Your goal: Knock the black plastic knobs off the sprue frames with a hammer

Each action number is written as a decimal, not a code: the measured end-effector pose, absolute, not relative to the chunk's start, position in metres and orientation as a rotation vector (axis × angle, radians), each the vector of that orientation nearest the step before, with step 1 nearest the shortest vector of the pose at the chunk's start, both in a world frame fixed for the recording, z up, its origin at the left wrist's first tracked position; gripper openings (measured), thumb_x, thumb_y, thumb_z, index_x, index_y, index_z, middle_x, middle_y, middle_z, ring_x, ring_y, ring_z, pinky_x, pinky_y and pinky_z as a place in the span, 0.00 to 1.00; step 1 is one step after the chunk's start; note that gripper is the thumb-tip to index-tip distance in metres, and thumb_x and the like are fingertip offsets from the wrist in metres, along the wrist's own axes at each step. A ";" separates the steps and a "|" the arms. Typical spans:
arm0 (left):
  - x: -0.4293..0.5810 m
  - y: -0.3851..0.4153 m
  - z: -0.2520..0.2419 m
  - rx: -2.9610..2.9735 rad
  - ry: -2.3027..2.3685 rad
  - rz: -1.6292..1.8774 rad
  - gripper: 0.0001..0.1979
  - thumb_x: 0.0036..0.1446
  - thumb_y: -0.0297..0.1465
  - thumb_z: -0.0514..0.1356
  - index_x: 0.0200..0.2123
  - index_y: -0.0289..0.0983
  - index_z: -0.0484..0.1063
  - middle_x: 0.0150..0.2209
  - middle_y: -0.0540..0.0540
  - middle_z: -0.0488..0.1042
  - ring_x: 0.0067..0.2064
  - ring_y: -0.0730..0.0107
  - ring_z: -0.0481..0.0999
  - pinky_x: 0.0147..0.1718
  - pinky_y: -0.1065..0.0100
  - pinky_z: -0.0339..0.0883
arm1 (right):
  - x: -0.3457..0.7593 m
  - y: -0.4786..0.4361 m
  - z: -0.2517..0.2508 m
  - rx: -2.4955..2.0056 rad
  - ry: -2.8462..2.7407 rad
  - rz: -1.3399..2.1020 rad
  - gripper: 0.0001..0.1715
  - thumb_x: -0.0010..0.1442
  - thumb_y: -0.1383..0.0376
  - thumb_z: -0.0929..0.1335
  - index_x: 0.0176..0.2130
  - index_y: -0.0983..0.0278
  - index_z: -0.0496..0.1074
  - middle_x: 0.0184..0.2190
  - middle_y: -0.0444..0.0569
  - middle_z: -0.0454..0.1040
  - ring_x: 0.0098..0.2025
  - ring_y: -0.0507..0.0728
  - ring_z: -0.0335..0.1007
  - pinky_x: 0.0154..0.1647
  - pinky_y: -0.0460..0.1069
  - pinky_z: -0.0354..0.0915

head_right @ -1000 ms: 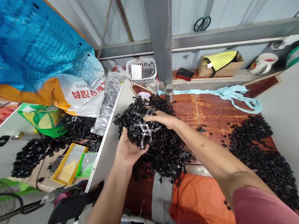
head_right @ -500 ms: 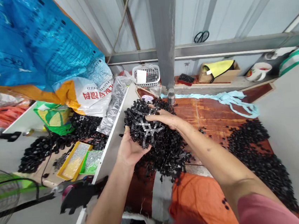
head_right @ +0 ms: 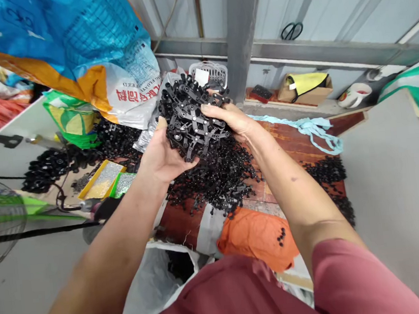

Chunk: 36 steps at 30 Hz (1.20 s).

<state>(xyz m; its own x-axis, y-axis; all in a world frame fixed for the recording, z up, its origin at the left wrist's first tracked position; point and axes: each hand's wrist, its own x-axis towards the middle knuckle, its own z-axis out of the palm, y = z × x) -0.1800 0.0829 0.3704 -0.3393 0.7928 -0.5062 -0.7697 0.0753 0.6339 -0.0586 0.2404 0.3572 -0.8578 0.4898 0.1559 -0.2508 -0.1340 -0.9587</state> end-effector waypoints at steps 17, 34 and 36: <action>-0.135 -0.078 0.358 -0.111 0.901 1.877 0.25 0.63 0.47 0.62 0.59 0.42 0.73 0.64 0.48 0.70 0.66 0.50 0.68 0.61 0.50 0.67 | -0.040 0.110 0.323 -0.310 -1.826 2.024 0.40 0.50 0.46 0.77 0.59 0.53 0.71 0.57 0.46 0.75 0.69 0.67 0.57 0.69 0.62 0.58; -0.052 -0.334 0.215 -1.027 0.702 1.895 0.24 0.63 0.49 0.59 0.54 0.41 0.74 0.47 0.42 0.82 0.53 0.52 0.79 0.52 0.50 0.73 | -0.063 -0.129 0.184 -0.491 -1.986 2.921 0.43 0.47 0.53 0.79 0.59 0.58 0.70 0.52 0.46 0.78 0.55 0.61 0.72 0.63 0.59 0.64; -0.047 -0.350 0.187 -1.042 0.614 1.877 0.24 0.61 0.51 0.60 0.50 0.40 0.76 0.46 0.41 0.82 0.50 0.51 0.80 0.49 0.51 0.74 | -0.066 -0.142 0.168 -0.542 -2.030 2.967 0.40 0.47 0.52 0.79 0.56 0.58 0.72 0.49 0.45 0.79 0.52 0.61 0.75 0.60 0.59 0.67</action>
